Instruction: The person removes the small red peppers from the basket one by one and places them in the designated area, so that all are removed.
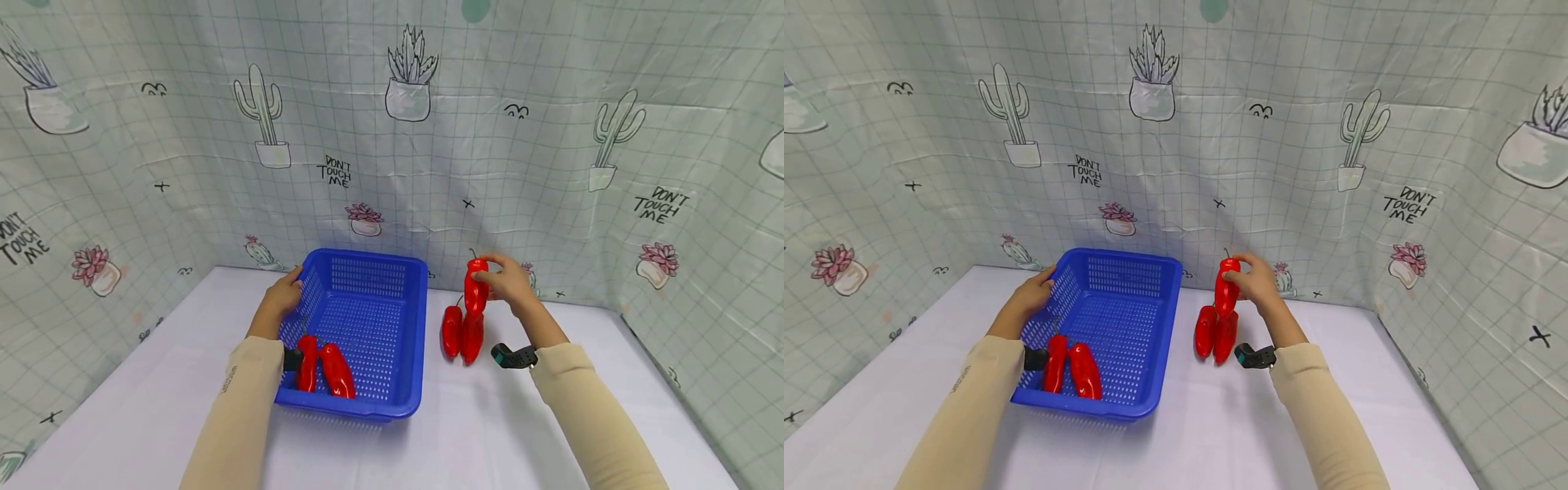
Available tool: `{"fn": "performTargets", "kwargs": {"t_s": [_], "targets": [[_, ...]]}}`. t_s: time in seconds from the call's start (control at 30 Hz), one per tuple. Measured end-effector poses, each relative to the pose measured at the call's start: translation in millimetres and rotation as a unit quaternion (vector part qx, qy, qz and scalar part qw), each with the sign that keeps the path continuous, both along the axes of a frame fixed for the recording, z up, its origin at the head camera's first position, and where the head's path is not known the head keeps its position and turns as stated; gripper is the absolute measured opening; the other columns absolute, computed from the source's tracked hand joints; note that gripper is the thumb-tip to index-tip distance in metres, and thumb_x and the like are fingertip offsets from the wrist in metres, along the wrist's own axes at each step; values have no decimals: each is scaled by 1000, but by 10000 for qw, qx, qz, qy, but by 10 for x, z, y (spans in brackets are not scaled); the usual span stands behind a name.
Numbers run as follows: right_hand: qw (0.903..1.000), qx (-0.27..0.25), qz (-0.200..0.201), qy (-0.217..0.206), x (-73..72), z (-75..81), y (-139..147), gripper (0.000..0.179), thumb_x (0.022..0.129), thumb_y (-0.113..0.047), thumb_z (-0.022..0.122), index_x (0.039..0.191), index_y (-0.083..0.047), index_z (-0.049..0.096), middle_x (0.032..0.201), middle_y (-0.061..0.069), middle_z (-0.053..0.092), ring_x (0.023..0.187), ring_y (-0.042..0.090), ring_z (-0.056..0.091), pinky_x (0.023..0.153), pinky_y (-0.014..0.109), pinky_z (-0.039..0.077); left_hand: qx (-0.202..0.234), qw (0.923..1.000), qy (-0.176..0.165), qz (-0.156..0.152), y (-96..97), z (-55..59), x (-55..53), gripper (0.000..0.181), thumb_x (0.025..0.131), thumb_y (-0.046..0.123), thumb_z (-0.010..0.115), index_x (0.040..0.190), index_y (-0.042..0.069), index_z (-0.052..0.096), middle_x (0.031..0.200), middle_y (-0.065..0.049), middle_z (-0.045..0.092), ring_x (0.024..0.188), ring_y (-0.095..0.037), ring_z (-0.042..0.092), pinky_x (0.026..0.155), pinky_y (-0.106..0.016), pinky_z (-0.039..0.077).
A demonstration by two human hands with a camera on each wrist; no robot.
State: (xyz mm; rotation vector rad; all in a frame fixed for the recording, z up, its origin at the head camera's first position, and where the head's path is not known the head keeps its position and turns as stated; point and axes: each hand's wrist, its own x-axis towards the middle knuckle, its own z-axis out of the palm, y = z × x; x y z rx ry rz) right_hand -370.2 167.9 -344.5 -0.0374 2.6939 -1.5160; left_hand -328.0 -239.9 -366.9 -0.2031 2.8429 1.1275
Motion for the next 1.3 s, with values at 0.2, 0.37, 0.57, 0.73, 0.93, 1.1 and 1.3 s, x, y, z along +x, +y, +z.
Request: {"fn": "performTargets", "kwargs": {"t_s": [0.2,0.37,0.57,0.73,0.93,1.1,1.3], "targets": [[9998,120,-100,-94,27,-157,159,58,96,-18,59,148,-1,38,135,29,48,98,34,66,77,37,60,48,10000,-19,-13,9,12,6,52,105,14,24,156,5,17,156,-31,22,143,-52,20,117,-60,19],[9990,222,-298,-237,49,-277,269,59,96,-18,59,148,-1,38,138,30,45,102,38,65,80,39,60,29,10000,-29,-14,12,17,23,52,106,14,24,156,5,17,156,-30,21,143,-52,20,117,-60,19],[9983,295,-412,-300,64,-447,354,58,96,-19,59,148,0,39,136,32,47,99,35,67,76,35,60,18,10000,-22,-8,8,27,25,52,106,14,24,156,5,17,156,-30,21,143,-52,20,117,-60,19],[9974,432,-485,-312,77,-558,375,57,96,-19,58,146,0,41,137,31,46,102,36,64,74,33,60,45,10000,-28,-8,14,15,22,52,106,14,24,156,5,17,157,-30,21,143,-51,20,118,-60,19],[9954,629,-609,-398,86,-625,369,62,95,-20,59,147,3,35,140,32,42,106,40,61,80,39,60,71,10000,-36,-23,19,15,20,52,106,14,24,156,6,17,157,-30,20,143,-51,20,118,-60,19],[9933,742,-696,-556,83,-677,371,64,94,-22,60,144,8,33,135,33,46,99,36,64,77,35,60,33,10000,-10,-25,18,-5,11,52,106,14,24,156,5,17,157,-29,21,143,-51,20,118,-59,19],[9919,824,-723,-636,85,-729,349,58,94,-23,61,137,9,41,128,32,52,89,29,63,73,31,60,3,10000,22,-29,6,-22,3,52,105,14,24,156,5,17,157,-29,21,143,-51,20,118,-60,19]]}}
